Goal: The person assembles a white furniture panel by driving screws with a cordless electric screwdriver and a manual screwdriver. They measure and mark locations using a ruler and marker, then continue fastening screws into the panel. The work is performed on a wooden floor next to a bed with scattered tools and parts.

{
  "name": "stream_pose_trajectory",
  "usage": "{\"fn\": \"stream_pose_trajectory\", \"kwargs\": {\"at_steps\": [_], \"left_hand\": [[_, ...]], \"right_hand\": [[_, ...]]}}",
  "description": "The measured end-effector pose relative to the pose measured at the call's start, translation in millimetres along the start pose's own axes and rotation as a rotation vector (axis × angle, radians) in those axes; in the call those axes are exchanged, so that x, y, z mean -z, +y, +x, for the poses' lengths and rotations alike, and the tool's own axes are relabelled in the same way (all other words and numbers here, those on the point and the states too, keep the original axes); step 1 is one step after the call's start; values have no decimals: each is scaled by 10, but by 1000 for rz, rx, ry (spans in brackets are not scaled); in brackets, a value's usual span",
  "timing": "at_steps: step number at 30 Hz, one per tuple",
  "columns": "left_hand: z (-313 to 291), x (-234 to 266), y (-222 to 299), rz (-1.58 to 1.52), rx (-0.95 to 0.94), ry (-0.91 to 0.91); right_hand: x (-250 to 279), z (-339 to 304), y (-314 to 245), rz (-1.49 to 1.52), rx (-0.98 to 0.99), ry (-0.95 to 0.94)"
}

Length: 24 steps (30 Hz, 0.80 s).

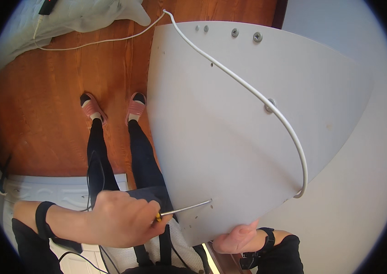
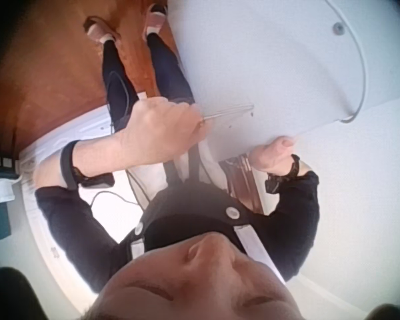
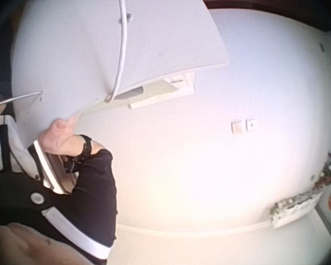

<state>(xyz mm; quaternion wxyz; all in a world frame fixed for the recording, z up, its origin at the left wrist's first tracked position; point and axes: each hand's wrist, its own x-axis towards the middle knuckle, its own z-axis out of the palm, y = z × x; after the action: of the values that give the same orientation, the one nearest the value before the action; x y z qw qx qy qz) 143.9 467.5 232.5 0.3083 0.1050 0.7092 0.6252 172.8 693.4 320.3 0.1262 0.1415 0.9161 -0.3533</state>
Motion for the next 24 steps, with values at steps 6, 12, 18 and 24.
{"fn": "stream_pose_trajectory", "kwargs": {"at_steps": [6, 12, 18, 24], "left_hand": [[-11, -44, 102, 117, -22, 118], [18, 8, 71, -995, 708, -220], [52, -41, 33, 474, -349, 186], [72, 12, 142, -827, 720, -194]], "right_hand": [[57, 16, 51, 122, -67, -113], [-17, -71, 189, 143, -43, 108], [-32, 114, 138, 337, 108, -100], [-3, 177, 93, 418, -17, -186]]}}
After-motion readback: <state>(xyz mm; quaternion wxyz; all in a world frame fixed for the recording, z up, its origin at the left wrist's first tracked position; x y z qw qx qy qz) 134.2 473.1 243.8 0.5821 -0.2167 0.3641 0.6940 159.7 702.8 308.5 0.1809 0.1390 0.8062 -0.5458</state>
